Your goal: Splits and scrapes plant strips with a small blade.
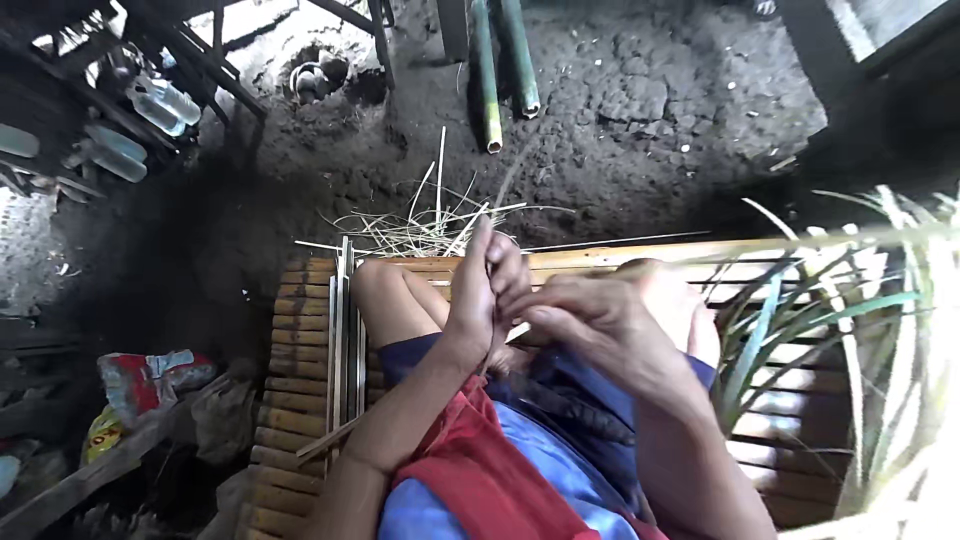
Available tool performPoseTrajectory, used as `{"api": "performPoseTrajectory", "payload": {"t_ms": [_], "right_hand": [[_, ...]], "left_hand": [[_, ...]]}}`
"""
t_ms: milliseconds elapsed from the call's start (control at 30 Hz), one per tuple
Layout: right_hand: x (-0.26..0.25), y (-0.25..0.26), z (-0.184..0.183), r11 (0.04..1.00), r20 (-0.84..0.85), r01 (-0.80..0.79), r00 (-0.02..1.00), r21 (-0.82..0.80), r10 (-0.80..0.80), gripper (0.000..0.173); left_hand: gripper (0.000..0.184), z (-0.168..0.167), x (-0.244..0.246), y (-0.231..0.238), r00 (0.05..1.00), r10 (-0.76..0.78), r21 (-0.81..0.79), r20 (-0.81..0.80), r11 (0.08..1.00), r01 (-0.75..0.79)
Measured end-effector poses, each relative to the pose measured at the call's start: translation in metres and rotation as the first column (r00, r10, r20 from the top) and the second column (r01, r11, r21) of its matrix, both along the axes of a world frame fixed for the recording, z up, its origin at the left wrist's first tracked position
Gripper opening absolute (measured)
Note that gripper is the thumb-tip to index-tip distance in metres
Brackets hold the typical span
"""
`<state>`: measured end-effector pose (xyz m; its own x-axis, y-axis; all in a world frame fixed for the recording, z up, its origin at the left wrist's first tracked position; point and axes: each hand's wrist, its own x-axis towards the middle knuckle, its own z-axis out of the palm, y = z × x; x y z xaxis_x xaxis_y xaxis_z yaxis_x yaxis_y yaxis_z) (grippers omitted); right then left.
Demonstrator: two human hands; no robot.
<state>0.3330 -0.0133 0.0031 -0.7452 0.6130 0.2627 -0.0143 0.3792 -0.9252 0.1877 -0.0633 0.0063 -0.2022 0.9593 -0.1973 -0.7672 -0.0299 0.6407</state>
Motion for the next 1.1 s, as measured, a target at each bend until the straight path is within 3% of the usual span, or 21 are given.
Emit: {"api": "performPoseTrajectory", "payload": {"t_ms": [133, 200, 300, 400, 567, 667, 800, 933, 1100], "right_hand": [[0.009, -0.007, -0.012, 0.962, -0.052, -0.175, 0.984, -0.209, 0.168, 0.031], [0.032, -0.012, -0.024, 0.912, -0.103, -0.263, 0.965, -0.315, 0.242, 0.032], [0.068, -0.023, -0.047, 0.877, -0.172, -0.254, 0.965, -0.408, 0.199, 0.034], [0.103, -0.032, -0.055, 0.86, -0.184, -0.154, 0.98, -0.486, 0.072, 0.03], [0.15, -0.044, -0.061, 0.847, -0.187, -0.147, 0.981, -0.51, 0.057, 0.026], [0.165, -0.056, -0.052, 0.855, -0.178, -0.139, 0.982, -0.5, 0.055, 0.026], [0.165, -0.069, -0.016, 0.878, -0.067, 0.008, 0.997, -0.479, -0.046, 0.033], [0.215, -0.08, -0.048, 0.873, -0.096, -0.055, 0.995, -0.485, 0.009, 0.026], [0.246, -0.093, -0.062, 0.871, 0.078, 0.181, 0.983, -0.457, -0.163, 0.03]], "left_hand": [[0.055, -0.006, -0.048, 0.017, 0.926, 0.377, -0.035, 0.018, 0.926, -0.376], [0.057, -0.022, -0.084, -0.001, 0.878, 0.478, -0.037, -0.009, 0.878, -0.478], [0.061, -0.042, -0.113, -0.046, 0.809, 0.577, -0.162, -0.117, 0.792, -0.588], [0.061, -0.061, -0.117, -0.096, 0.798, 0.578, -0.286, -0.17, 0.746, -0.602], [0.059, -0.077, -0.123, -0.148, 0.8, 0.566, -0.443, -0.2, 0.676, -0.589], [0.059, -0.081, -0.134, -0.16, 0.766, 0.592, -0.479, -0.252, 0.611, -0.63], [0.057, -0.088, -0.152, -0.179, 0.767, 0.533, -0.498, -0.356, 0.586, -0.639], [0.06, -0.087, -0.156, -0.185, 0.77, 0.526, -0.525, -0.361, 0.567, -0.634], [0.062, -0.087, -0.156, -0.177, 0.787, 0.53, -0.557, -0.315, 0.568, -0.606]]}}
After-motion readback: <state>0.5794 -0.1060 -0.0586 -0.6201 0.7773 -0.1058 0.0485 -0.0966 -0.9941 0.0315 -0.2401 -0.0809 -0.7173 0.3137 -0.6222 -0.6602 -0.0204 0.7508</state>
